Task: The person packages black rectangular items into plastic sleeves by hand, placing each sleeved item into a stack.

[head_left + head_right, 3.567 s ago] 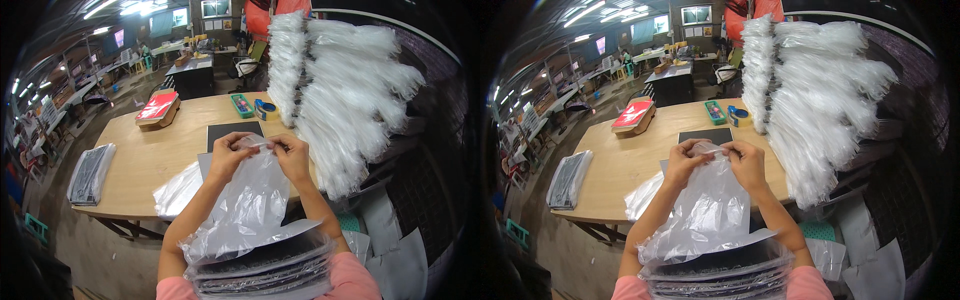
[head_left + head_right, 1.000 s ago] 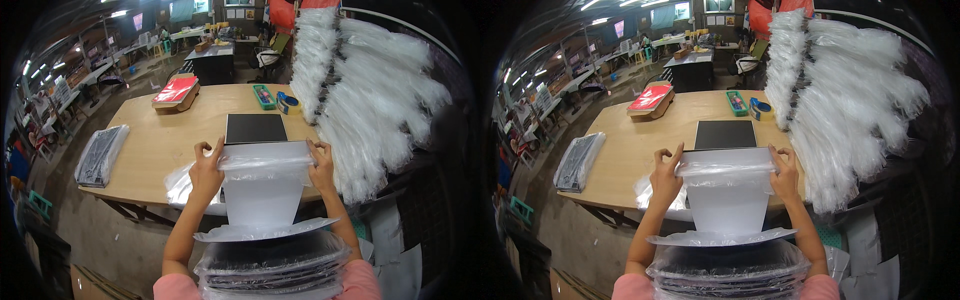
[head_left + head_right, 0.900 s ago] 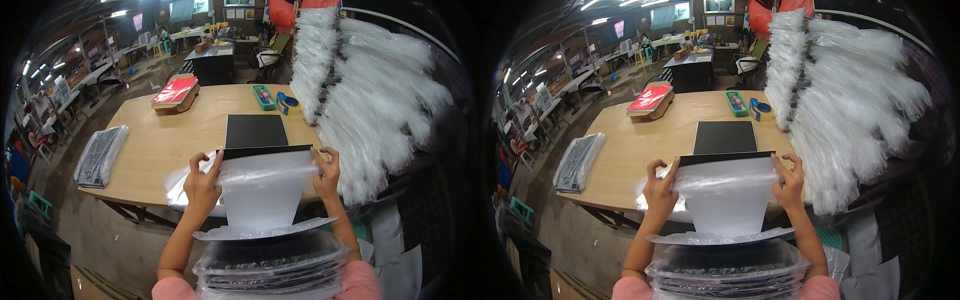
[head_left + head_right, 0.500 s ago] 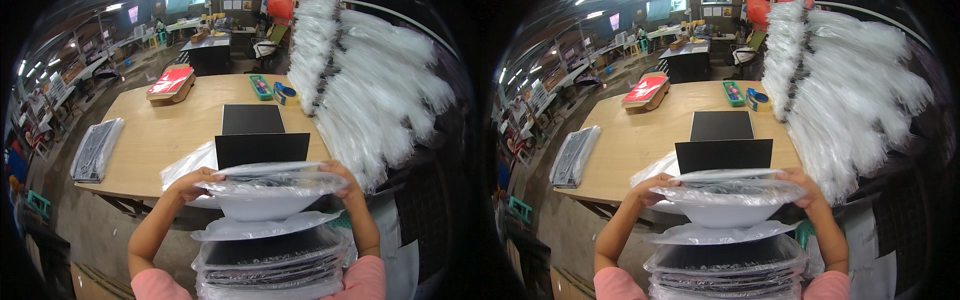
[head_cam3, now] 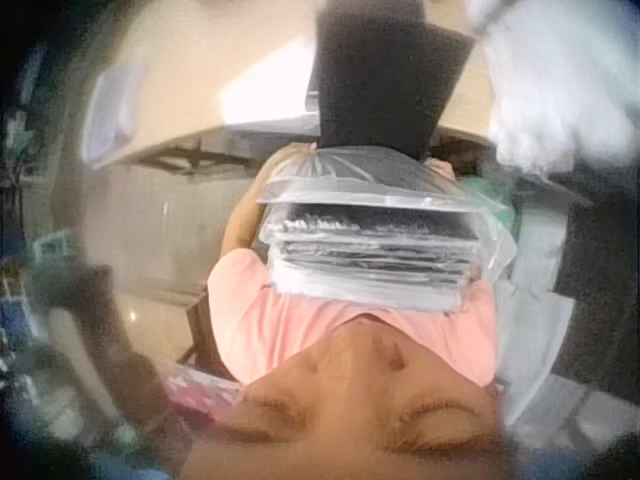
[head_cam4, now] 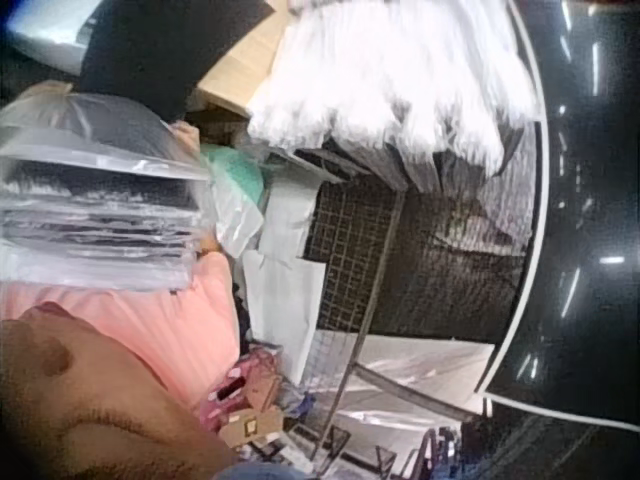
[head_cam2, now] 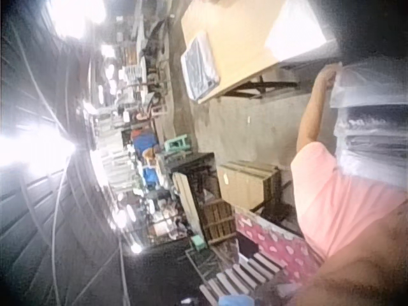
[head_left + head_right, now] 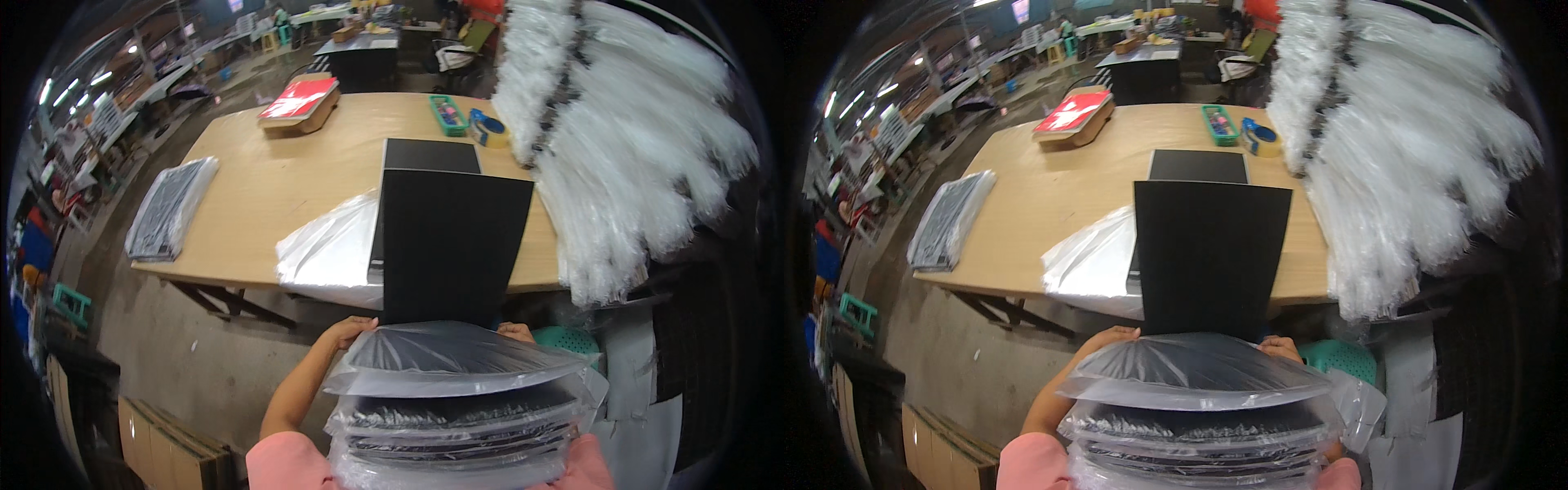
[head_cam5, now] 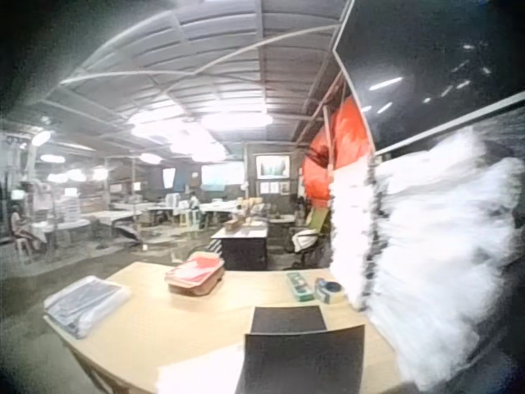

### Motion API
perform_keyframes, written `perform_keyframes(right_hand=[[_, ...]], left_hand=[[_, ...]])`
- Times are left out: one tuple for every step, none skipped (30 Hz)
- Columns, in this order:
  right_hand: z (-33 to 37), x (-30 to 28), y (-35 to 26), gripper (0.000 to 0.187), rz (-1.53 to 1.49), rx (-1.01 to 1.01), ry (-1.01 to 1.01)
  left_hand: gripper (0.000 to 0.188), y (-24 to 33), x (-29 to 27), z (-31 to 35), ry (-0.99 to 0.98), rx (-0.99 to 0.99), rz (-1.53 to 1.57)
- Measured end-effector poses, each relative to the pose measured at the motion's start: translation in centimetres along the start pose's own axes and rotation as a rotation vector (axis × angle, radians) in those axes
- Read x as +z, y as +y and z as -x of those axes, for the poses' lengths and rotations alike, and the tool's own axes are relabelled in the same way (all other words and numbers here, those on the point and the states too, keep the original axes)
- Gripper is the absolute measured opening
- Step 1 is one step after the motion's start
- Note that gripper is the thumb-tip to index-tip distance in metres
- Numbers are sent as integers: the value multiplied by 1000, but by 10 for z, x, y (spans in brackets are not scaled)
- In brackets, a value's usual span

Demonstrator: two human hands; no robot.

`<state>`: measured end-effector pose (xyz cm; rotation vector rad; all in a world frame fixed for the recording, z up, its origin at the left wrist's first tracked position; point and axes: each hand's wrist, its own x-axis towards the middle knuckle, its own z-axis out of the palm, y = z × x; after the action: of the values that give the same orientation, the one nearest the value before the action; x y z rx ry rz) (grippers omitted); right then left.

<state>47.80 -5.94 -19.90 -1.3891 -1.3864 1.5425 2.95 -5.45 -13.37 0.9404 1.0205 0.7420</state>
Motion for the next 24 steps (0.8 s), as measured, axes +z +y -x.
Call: perform_keyframes(right_hand=[[-7, 9, 1, 16, -12, 85, 15], [-15, 20, 2, 18, -26, 96, 17], [-12, 16, 18, 20, -44, 123, 84], [-18, 17, 26, 22, -62, 142, 119], [-23, 16, 32, 25, 96, 89, 166], [-22, 13, 41, 28, 244, 42, 232], [-21, 14, 47, 30, 389, -7, 294], [-22, 17, 42, 33, 502, 25, 355], [-18, 18, 39, 35, 614, 60, 422], [-21, 22, 27, 38, 739, 80, 465], [-20, 20, 16, 38, 769, 45, 409], [-12, 8, 10, 39, 794, 27, 375], [-11, 3, -5, 39, 824, -10, 325], [-9, 0, -27, 40, 853, 30, 262], [-5, -4, -61, 41, 883, 78, 199], [-6, -6, -97, 41, 913, 122, 129], [-1, -6, -130, 40, 975, 65, 78], [4, -7, -159, 40, 1059, 46, 63], [9, 1, -198, 38, 1097, 28, 59], [12, 6, -228, 37, 1114, -11, 52], [14, 19, -263, 36, 1128, -111, 54], [16, 36, -298, 34, 1141, -209, 53], [15, 53, -327, 33, 1165, -303, 39], [12, 70, -350, 31, 1184, -396, 21]], left_hand=[[29, -34, -31, -24, -6, -153, 7], [30, -70, -61, -34, -14, -305, 23], [29, -75, -59, -41, 106, -172, -218], [28, -70, -58, -33, 259, -34, -453], [27, -65, -57, -25, 410, 103, -688], [23, -42, -45, -17, 606, 280, -712], [19, -12, -34, -5, 805, 460, -732], [16, 14, -32, 6, 921, 632, -734], [12, 34, -36, 8, 1027, 807, -732], [10, 47, -52, 11, 1056, 893, -781], [9, 58, -68, 10, 1072, 985, -834], [9, 67, -83, -5, 1022, 957, -819], [9, 74, -102, -13, 997, 931, -806], [8, 75, -121, -23, 1068, 860, -928], [9, 71, -140, -34, 1130, 778, -1046], [9, 70, -153, -37, 1196, 686, -1166], [9, 79, -154, -39, 1169, 647, -1152], [9, 94, -150, -39, 1136, 615, -1139], [9, 106, -147, -36, 1111, 578, -1126], [13, 115, -147, -35, 1074, 689, -1126], [13, 124, -149, -35, 1065, 714, -1076], [14, 130, -151, -33, 1054, 735, -1025], [15, 133, -154, -30, 1048, 752, -979], [18, 133, -153, -29, 1162, 809, -1112]])
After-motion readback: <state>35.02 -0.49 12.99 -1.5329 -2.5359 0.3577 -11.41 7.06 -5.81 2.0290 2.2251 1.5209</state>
